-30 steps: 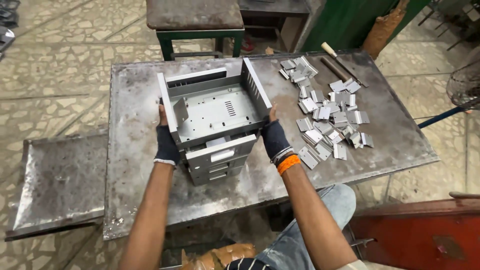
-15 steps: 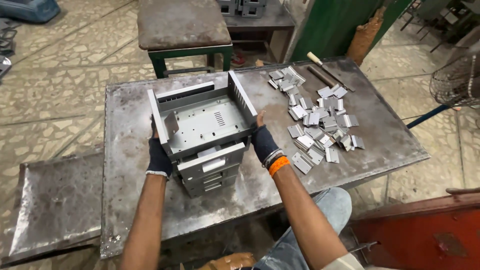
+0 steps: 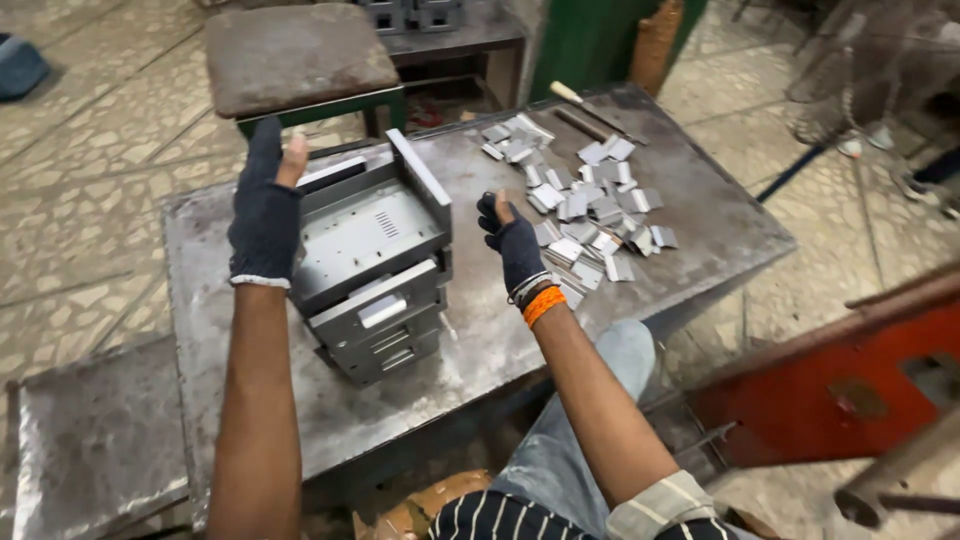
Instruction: The person assembles and spot-welds components of a metal enclosure.
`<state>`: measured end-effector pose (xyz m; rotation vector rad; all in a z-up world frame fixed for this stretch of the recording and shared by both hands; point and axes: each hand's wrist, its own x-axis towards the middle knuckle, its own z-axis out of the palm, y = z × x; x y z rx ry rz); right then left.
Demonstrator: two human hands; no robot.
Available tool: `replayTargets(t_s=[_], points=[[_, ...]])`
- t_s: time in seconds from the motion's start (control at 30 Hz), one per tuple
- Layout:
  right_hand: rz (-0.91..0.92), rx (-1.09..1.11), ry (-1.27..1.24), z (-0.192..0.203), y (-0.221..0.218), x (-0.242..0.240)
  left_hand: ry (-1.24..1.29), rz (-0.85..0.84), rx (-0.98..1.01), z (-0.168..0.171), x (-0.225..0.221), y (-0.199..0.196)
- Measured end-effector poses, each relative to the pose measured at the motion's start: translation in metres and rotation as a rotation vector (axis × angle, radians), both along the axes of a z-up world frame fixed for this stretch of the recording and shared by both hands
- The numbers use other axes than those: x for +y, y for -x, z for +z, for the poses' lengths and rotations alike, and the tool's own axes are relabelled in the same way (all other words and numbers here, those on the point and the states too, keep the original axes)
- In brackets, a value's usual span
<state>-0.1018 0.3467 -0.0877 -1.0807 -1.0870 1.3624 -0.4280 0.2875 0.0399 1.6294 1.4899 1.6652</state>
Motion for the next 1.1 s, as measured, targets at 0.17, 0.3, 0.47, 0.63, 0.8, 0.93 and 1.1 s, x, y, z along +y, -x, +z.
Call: replayTargets(t_s=[0.17, 0.3, 0.47, 0.63, 0.8, 0.93, 1.1], points=[[-0.115, 0.062, 0.0, 0.019, -0.036, -0.048, 0.212, -0.046, 0.234, 0.025, -0.013, -0.106], [-0.241, 0.143, -0.028, 0.007, -0.08, -0.077, -0.099, -0.146, 0.502, -0.033, 0.003, -0.186], [-0.446, 0.148, -0.073, 0.006, -0.14, -0.125, 0.008, -0.383, 0.422, -0.022, -0.039, -0.287], [-0.695, 0.136, -0.126, 0.002, -0.187, -0.204, 0.076, -0.738, 0.353, -0.056, -0.077, -0.388], [-0.877, -0.222, -0.264, -0.059, -0.223, -0.317, 0.489, -1.137, -0.14, -0.141, -0.158, -0.482], [-1.106, -0.096, -0.128, -0.051, -0.223, -0.46, 0.487, -1.489, -0.158, -0.174, -0.267, -0.508], [-1.341, 0.179, 0.054, -0.042, -0.24, -0.607, 0.716, -1.817, 0.048, -0.146, -0.386, -0.546]])
